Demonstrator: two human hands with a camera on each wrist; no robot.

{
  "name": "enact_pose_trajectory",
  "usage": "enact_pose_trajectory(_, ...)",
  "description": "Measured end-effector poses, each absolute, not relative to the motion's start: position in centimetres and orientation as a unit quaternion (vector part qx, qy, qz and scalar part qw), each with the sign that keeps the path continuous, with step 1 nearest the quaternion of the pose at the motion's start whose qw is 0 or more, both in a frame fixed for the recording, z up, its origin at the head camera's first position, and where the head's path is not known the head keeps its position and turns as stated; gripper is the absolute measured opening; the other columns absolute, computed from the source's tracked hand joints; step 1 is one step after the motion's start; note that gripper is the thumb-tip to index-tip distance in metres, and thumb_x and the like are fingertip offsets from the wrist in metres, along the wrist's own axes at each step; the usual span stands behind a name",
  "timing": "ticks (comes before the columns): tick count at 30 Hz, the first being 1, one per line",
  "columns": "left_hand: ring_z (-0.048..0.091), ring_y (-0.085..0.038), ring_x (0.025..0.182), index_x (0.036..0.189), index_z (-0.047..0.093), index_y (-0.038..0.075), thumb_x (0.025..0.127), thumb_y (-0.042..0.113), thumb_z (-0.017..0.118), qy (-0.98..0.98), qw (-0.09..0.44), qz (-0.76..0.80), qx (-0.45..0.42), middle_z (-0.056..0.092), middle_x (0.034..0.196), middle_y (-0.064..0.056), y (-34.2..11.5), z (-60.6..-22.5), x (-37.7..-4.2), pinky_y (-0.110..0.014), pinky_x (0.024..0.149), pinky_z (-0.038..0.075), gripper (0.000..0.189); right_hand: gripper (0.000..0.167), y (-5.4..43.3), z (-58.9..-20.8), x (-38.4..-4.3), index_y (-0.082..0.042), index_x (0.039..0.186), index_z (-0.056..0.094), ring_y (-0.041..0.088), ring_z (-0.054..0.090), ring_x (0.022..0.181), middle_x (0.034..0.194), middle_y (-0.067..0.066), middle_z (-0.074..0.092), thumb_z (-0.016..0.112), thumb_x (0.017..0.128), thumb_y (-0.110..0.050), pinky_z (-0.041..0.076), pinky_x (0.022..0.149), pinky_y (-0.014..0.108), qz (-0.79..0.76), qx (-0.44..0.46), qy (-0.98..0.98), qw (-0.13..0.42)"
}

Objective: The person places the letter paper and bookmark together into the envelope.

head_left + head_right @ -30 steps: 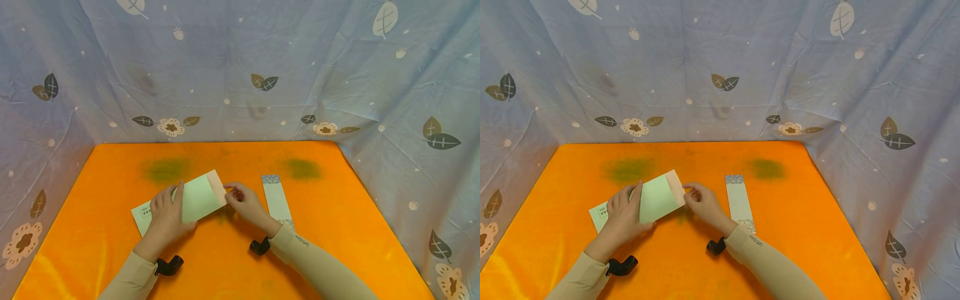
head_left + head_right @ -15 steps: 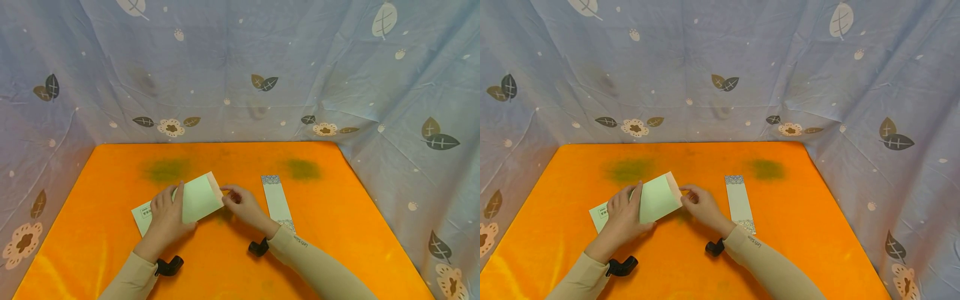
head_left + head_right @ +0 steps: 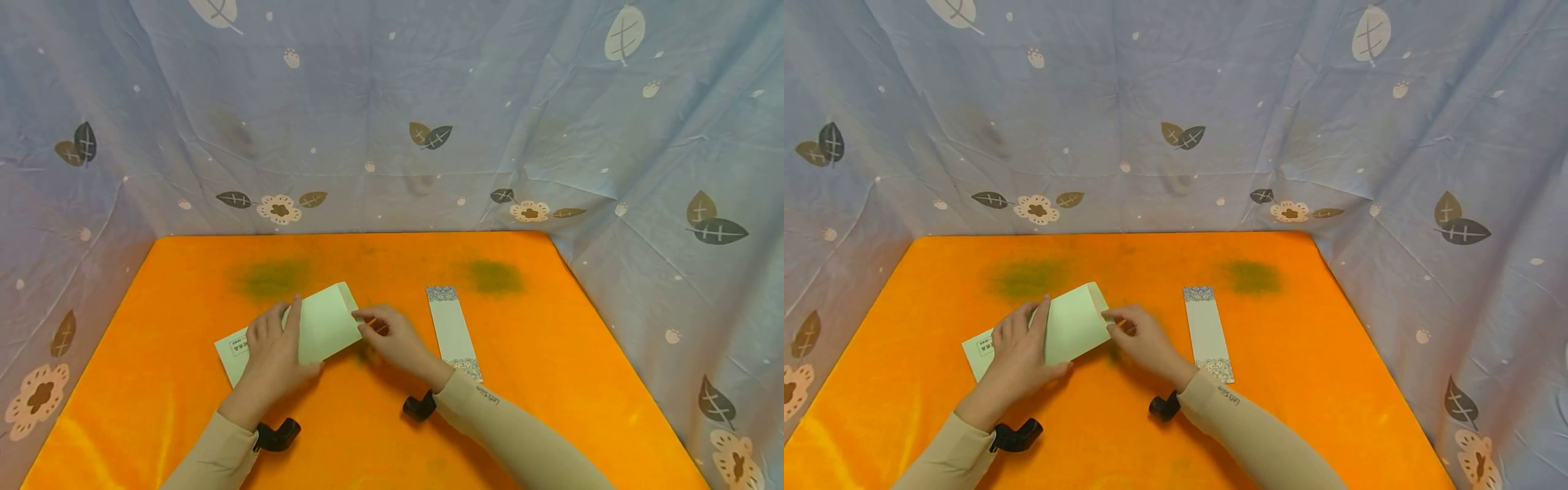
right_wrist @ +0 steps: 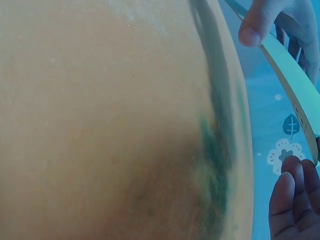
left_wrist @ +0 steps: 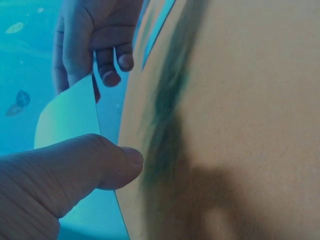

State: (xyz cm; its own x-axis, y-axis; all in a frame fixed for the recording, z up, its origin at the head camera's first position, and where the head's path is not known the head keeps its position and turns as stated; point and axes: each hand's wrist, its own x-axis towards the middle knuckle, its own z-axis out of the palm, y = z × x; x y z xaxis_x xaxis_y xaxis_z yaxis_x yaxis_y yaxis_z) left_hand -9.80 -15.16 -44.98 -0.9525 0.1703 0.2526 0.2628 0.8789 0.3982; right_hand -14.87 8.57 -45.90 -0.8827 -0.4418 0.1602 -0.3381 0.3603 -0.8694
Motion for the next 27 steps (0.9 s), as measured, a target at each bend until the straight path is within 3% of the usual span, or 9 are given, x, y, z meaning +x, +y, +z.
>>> enact_pose_trajectory(13,0.026,-0.049,0.124,0.151,0.022,-0.002,0.061,0.036,0.09,-0.961,0.12,-0.22,-0.117,0.028,0.14,-0.031,-15.2,-45.3,-10.0,-0.063,0.101,0.017,0.119,0.027,8.2,-46.2,-14.6,-0.009,0.122,0.068,0.013,0.054,0.082,0.101,0.0,0.063,0.051,0.1,-0.009,0.051,0.073,0.027,-0.483,-0.267,0.833,0.045)
enact_pose_trajectory(22,0.026,-0.049,0.124,0.151,0.022,-0.003,0.063,0.034,0.089,-0.961,0.112,-0.223,-0.118,0.027,0.139,-0.031,-15.2,-45.2,-9.8,-0.063,0.101,0.016,0.117,0.026,9.1,-46.4,-14.6,-0.016,0.124,0.065,0.023,0.062,0.09,0.111,0.001,0.062,0.052,0.101,-0.018,0.052,0.072,0.03,-0.529,-0.232,0.813,0.076)
enact_pose_trajectory(27,0.025,-0.049,0.124,0.152,0.02,-0.001,0.064,0.035,0.088,-0.963,0.099,-0.226,-0.112,0.026,0.14,-0.031,-15.2,-45.2,-9.7,-0.062,0.102,0.015,0.117,0.032,10.6,-46.7,-15.3,-0.011,0.128,0.061,0.025,0.061,0.089,0.116,0.006,0.06,0.055,0.1,-0.024,0.053,0.071,0.032,-0.535,-0.212,0.813,0.088)
